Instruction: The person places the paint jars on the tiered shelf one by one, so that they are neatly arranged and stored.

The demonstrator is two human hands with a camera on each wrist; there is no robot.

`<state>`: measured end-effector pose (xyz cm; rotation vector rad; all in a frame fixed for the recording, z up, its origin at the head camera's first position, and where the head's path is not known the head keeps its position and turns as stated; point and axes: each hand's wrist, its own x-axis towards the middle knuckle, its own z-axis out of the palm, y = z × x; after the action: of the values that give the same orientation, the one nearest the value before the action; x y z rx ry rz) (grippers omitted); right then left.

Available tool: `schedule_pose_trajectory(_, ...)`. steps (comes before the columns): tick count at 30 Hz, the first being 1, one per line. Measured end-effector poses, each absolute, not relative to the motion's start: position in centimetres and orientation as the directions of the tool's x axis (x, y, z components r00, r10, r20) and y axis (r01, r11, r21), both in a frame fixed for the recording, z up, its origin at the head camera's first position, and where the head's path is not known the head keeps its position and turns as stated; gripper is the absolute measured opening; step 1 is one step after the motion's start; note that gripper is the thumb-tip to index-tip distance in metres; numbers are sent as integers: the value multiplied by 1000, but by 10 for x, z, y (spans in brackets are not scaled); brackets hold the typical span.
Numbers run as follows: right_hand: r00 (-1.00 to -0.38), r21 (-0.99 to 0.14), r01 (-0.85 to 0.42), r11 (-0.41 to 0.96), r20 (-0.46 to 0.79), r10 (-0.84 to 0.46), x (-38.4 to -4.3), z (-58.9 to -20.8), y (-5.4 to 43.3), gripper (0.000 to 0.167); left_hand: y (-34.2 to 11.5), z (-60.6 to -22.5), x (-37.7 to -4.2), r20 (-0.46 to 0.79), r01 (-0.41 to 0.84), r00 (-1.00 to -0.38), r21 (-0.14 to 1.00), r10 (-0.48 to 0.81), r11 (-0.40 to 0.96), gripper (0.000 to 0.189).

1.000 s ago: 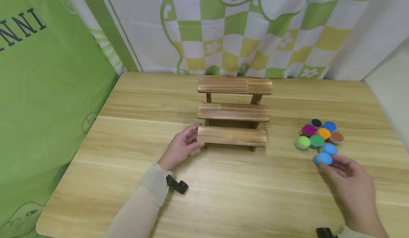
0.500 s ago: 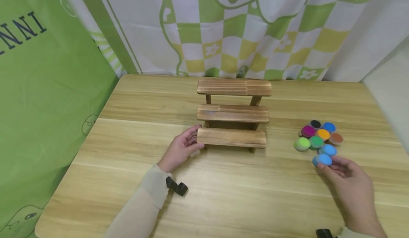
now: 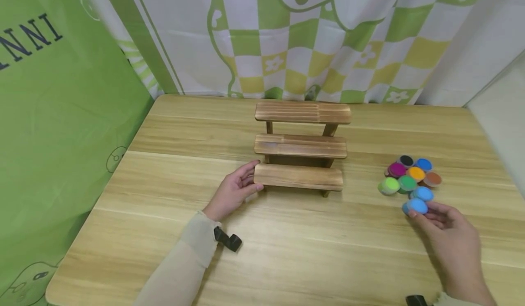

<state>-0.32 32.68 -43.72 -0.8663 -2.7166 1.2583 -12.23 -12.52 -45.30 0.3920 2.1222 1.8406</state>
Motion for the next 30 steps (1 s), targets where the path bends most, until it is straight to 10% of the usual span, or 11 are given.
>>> schedule_pose_trajectory(30, -842, -739, 463, 489, -194, 503, -3, -440, 328, 65, -127, -453, -122, -52, 8, -914, 989, 402, 147, 66)
